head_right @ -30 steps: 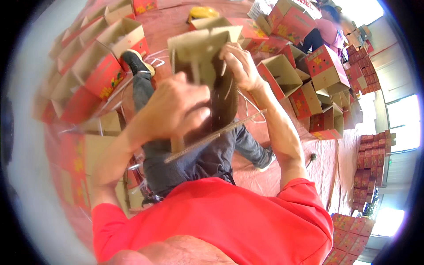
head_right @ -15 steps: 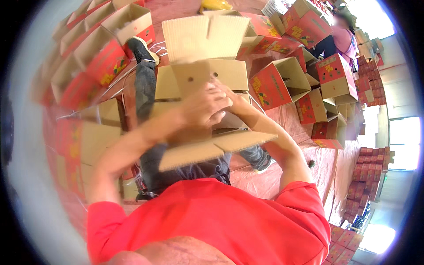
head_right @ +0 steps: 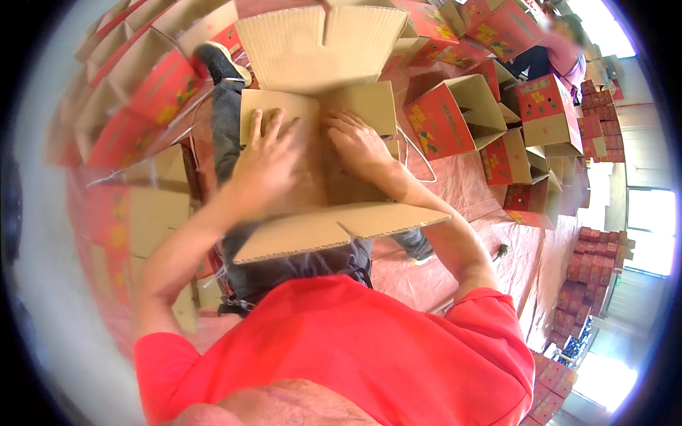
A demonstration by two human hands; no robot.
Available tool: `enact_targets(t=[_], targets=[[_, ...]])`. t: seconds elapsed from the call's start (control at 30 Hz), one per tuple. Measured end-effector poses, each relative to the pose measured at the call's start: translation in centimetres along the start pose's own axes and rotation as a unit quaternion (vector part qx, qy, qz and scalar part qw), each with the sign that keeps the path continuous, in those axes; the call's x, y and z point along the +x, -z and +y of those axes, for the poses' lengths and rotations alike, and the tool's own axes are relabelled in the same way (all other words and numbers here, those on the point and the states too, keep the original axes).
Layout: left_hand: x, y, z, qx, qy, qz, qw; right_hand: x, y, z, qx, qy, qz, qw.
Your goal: The person sits on the floor and repeatedly folds flat cardboard sheets into open boxes, then places them aside. The person uses shears to cut white plastic ties from a stack of flat cardboard sheets before folding them.
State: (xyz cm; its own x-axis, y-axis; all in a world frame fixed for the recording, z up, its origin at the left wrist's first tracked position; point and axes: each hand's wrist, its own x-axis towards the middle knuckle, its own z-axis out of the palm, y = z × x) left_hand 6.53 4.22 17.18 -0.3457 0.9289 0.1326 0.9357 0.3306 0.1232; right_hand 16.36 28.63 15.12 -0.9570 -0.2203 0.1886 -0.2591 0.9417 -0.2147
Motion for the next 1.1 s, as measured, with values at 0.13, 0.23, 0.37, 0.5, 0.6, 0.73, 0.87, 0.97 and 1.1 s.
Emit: enact_targets(t=[0.13,0.23,0.37,0.5,0.6,0.73,0.87,0.97,1.1], targets=[[2.6,-0.7,1.2,0.061,0.010,-0.120,0.991,-0.9,3.3,-0.6,0.115,-0.095,-0.003,0.989],[3.6,-0.7,0.7,0.042,0.010,-0.118,0.992,-1.1,5.1,0.7,-0.040,-0.096,0.275,0.956],[3.2,0.2,0.4,-0.135,0.075,0.242,0.958,-5.1,0.0,4.8,0.317,-0.296,0.271,0.859],[0.5,-2.1,-2.0,-0.184,0.209,0.216,0.936,-1.9,2.1,0.0,0.466,-0.302,0.184,0.811],[1.0,-1.9,-4.7,-0.174,0.094,0.091,0.976,-3.2,0.0,2.7,0.387,-0.254,0.192,0.865],[1.0,-1.4,-4.8,-0.192,0.091,0.093,0.973,-1.7,0.1,0.5,0.447,-0.212,0.198,0.847],[3.7,-2.6,-1.2,-0.140,0.124,0.082,0.979,-2.1,-5.3,1.2,0.260,-0.146,0.170,0.939],[5.0,-4.9,0.3,-0.212,0.079,0.111,0.968,-2.2,-5.9,1.5,0.198,-0.061,0.069,0.976],[5.4,-11.1,0.2,-0.200,0.024,0.103,0.974,-2.1,-7.0,1.0,0.145,-0.057,0.092,0.983]])
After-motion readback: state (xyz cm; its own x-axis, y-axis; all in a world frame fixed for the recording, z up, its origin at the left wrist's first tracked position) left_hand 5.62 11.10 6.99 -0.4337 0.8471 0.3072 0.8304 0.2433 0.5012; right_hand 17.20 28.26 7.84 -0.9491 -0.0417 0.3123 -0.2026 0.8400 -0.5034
